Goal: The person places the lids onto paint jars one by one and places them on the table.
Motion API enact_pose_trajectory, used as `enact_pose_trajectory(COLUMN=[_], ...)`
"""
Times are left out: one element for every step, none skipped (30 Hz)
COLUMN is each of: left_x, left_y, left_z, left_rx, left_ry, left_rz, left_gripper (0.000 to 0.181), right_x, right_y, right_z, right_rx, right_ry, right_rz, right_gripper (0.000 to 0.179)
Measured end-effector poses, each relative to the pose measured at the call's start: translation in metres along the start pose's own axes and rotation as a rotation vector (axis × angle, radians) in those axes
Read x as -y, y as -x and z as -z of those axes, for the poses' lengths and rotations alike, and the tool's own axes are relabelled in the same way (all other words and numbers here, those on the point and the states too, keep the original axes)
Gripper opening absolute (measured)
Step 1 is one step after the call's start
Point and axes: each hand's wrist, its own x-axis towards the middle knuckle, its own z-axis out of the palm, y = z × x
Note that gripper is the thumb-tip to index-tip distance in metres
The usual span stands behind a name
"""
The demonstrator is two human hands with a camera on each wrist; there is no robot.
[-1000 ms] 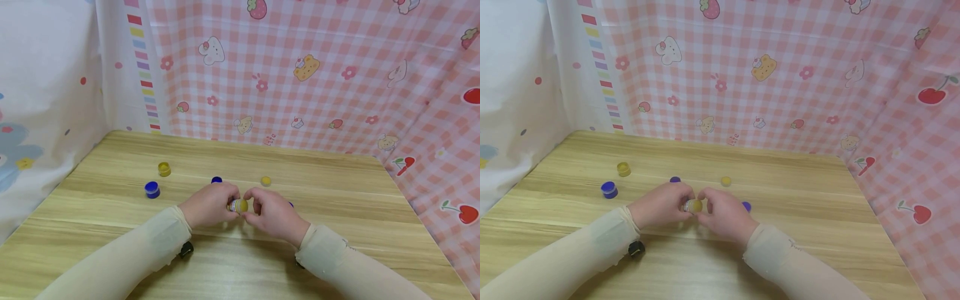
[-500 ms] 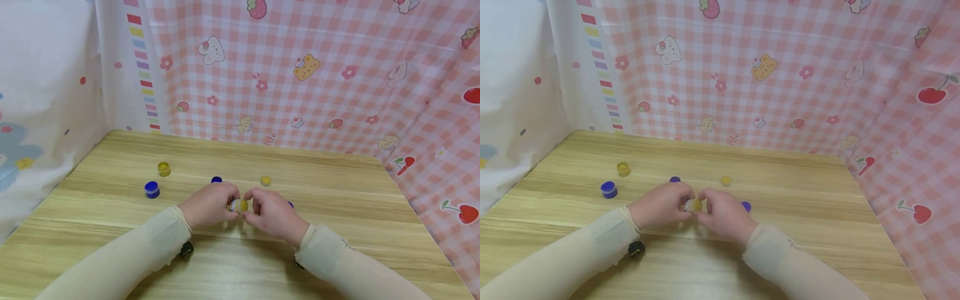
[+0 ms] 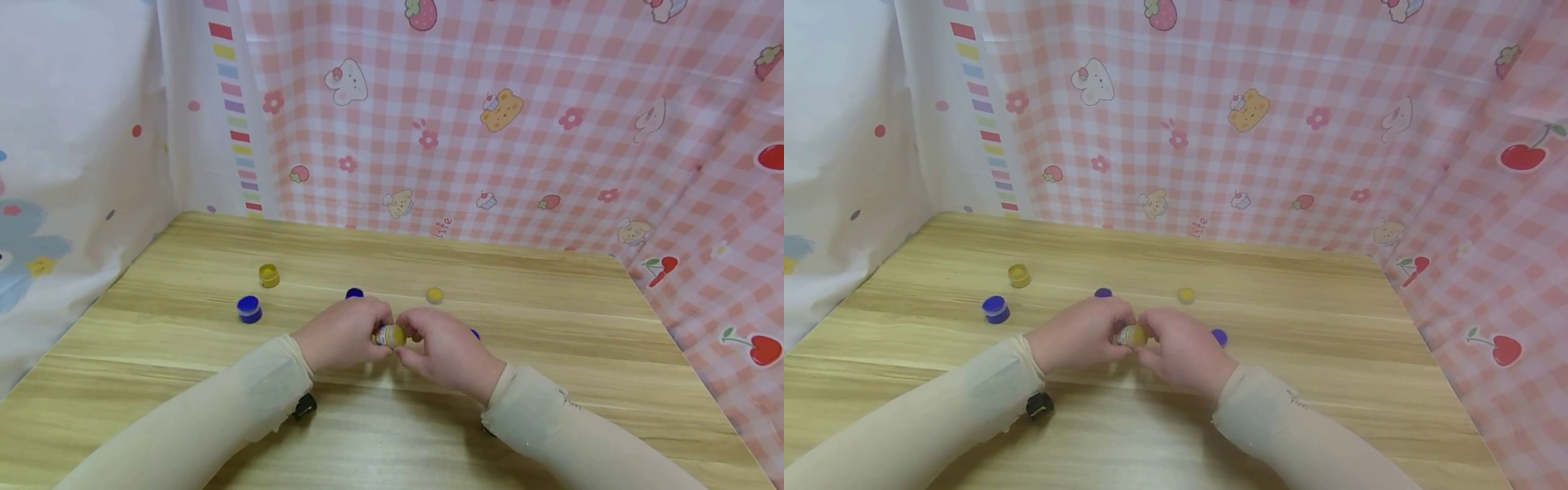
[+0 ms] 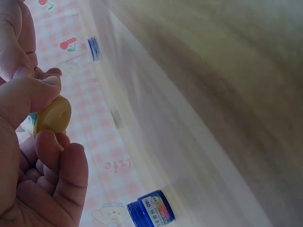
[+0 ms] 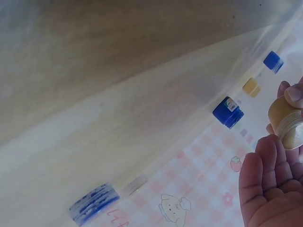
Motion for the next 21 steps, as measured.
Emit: enact_pose_trajectory(left_x=[-0.0005,-0.001,-0.0015,-0.0023,-0.003,-0.0036,-0.0044,-0.005,-0.0053,-0.0057,-0.0059,-0.006,-0.006,-0.0058,-0.0056,-0.0055,-0.0054,-0.0051,-0.0048,-0.0046,-0.0043], left_y=[0.0002,0.0005,0.0006,0.0008,0.0012,0.0013,0.0017,0.0019,0.002,0.0023,0.0024,0.0025,0.0026,0.0026,0.0026,0.0028,0.0029,0.0031,0.0032,0.0034,0.0039], left_z=[0.0001,0.0,-0.0002,-0.0003,-0.0003,-0.0004,-0.0005,-0.0006,-0.001,-0.001,-0.0012,-0.0013,-0.0014,-0.0015,-0.0016,-0.0014,-0.0012,-0.0011,-0.0009,-0.0006,-0.0002], left_rx=[0.003,0.004,0.006,0.009,0.012,0.015,0.017,0.017,0.018,0.018,0.017,0.015,0.012,0.009,0.006,0.003,0.0,-0.003,-0.005,-0.006,-0.008], left_ry=[0.003,0.003,0.004,0.006,0.008,0.007,0.005,-0.001,-0.007,-0.014,-0.023,-0.032,-0.039,-0.048,-0.053,-0.06,-0.067,-0.073,-0.08,-0.086,-0.09], left_rz=[0.005,0.008,0.013,0.019,0.027,0.034,0.038,0.04,0.044,0.046,0.047,0.048,0.049,0.049,0.051,0.053,0.055,0.056,0.055,0.057,0.06], left_gripper=[0.018,0.017,0.017,0.016,0.016,0.015,0.015,0.015,0.015,0.015,0.015,0.016,0.016,0.016,0.017,0.017,0.018,0.018,0.019,0.019,0.019], right_x=[0.0002,0.0004,0.0006,0.0009,0.0011,0.0017,0.0021,0.0024,0.0028,0.0032,0.0035,0.0039,0.0041,0.0042,0.0044,0.0045,0.0048,0.0051,0.0055,0.0059,0.0063], right_y=[-0.0001,-0.0003,-0.0005,-0.0008,-0.001,-0.0011,-0.0012,-0.0012,-0.0011,-0.0011,-0.001,-0.0009,-0.0009,-0.0009,-0.0009,-0.0009,-0.001,-0.001,-0.0011,-0.0012,-0.0013], right_z=[-0.0002,-0.0004,-0.0007,-0.0009,-0.0011,-0.0012,-0.0012,-0.0012,-0.001,-0.001,-0.0009,-0.0007,-0.0006,-0.0005,-0.0004,-0.0003,-0.0002,-0.0001,0.0001,0.0002,0.0003], right_rx=[0.003,0.006,0.008,0.011,0.014,0.018,0.021,0.023,0.025,0.027,0.028,0.03,0.03,0.03,0.031,0.032,0.032,0.032,0.031,0.03,0.03], right_ry=[-0.006,-0.013,-0.021,-0.033,-0.044,-0.056,-0.066,-0.075,-0.083,-0.09,-0.093,-0.097,-0.098,-0.097,-0.096,-0.094,-0.092,-0.091,-0.088,-0.087,-0.087], right_rz=[-0.01,-0.017,-0.025,-0.033,-0.042,-0.048,-0.054,-0.059,-0.067,-0.075,-0.082,-0.09,-0.096,-0.1,-0.104,-0.108,-0.112,-0.117,-0.121,-0.126,-0.13], right_gripper=[0.017,0.016,0.016,0.015,0.014,0.013,0.012,0.012,0.011,0.011,0.011,0.011,0.011,0.012,0.013,0.014,0.015,0.017,0.019,0.02,0.02])
